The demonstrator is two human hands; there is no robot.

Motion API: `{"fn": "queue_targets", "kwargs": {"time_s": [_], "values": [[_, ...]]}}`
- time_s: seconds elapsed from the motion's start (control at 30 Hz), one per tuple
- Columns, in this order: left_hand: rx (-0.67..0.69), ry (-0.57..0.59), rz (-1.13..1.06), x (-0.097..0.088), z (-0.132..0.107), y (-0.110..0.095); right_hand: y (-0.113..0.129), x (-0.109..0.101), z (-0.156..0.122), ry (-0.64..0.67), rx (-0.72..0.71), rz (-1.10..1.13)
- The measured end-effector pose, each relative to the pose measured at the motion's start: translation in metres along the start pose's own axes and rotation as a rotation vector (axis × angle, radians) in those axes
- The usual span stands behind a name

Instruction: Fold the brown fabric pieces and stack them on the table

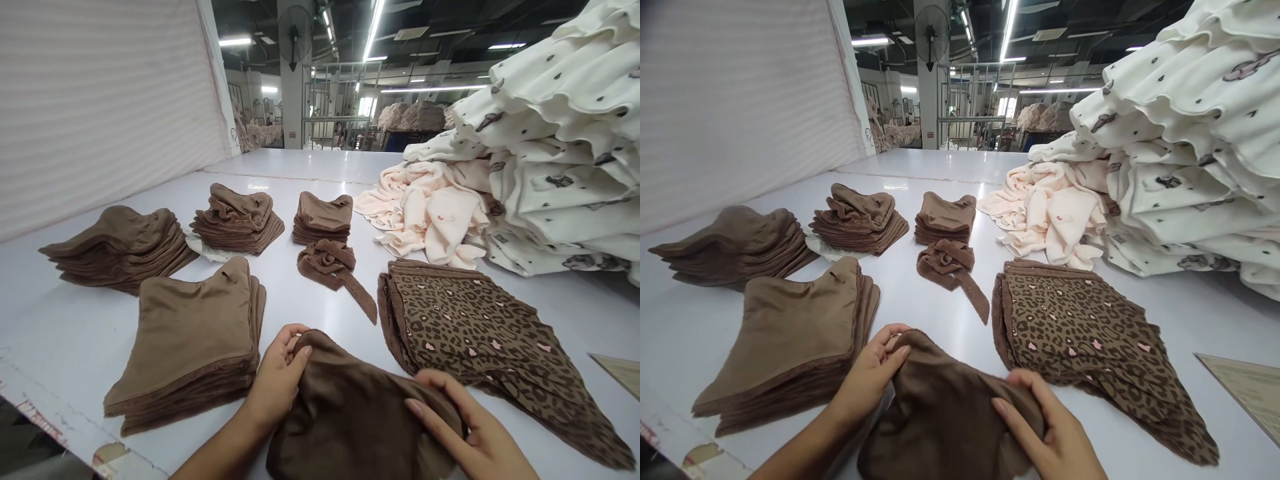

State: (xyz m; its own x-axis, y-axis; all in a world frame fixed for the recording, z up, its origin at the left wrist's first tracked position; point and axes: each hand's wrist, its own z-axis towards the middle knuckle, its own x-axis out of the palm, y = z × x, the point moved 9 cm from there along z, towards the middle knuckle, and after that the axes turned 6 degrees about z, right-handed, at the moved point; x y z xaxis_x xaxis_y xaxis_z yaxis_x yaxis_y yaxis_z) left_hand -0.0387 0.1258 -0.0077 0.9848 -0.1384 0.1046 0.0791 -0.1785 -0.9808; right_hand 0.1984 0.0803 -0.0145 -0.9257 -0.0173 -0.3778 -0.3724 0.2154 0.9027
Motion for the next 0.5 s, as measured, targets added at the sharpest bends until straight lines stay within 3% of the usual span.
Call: {"fn": "queue_targets", "kwargs": {"time_s": [0.1, 0.17, 0.27, 0.37, 0.43, 0.5], "values": [[0.177, -0.173, 0.473, -0.011, -0.001, -0.005, -0.018, -0.031, 0.001, -0.283, 0.082, -0.192], [0.351, -0.214, 0.836, -0.002, -0.009, -0.019, -0.027, -0.035, 0.000, -0.290, 0.177, -0.307], [0.490, 0.039, 1.178, 0.034, -0.018, -0.013, -0.031, -0.021, 0.000, -0.155, 0.270, -0.414], [0.464, 0.288, 1.355, 0.057, -0.021, 0.014, -0.022, -0.009, 0.007, -0.131, 0.264, -0.557], [0.464, 0.342, 1.410, 0.062, -0.021, 0.025, -0.018, -0.005, 0.010, -0.162, 0.242, -0.598], [0.487, 0.317, 1.427, 0.060, -0.021, 0.026, -0.021, -0.006, 0.007, -0.184, 0.237, -0.591]]}}
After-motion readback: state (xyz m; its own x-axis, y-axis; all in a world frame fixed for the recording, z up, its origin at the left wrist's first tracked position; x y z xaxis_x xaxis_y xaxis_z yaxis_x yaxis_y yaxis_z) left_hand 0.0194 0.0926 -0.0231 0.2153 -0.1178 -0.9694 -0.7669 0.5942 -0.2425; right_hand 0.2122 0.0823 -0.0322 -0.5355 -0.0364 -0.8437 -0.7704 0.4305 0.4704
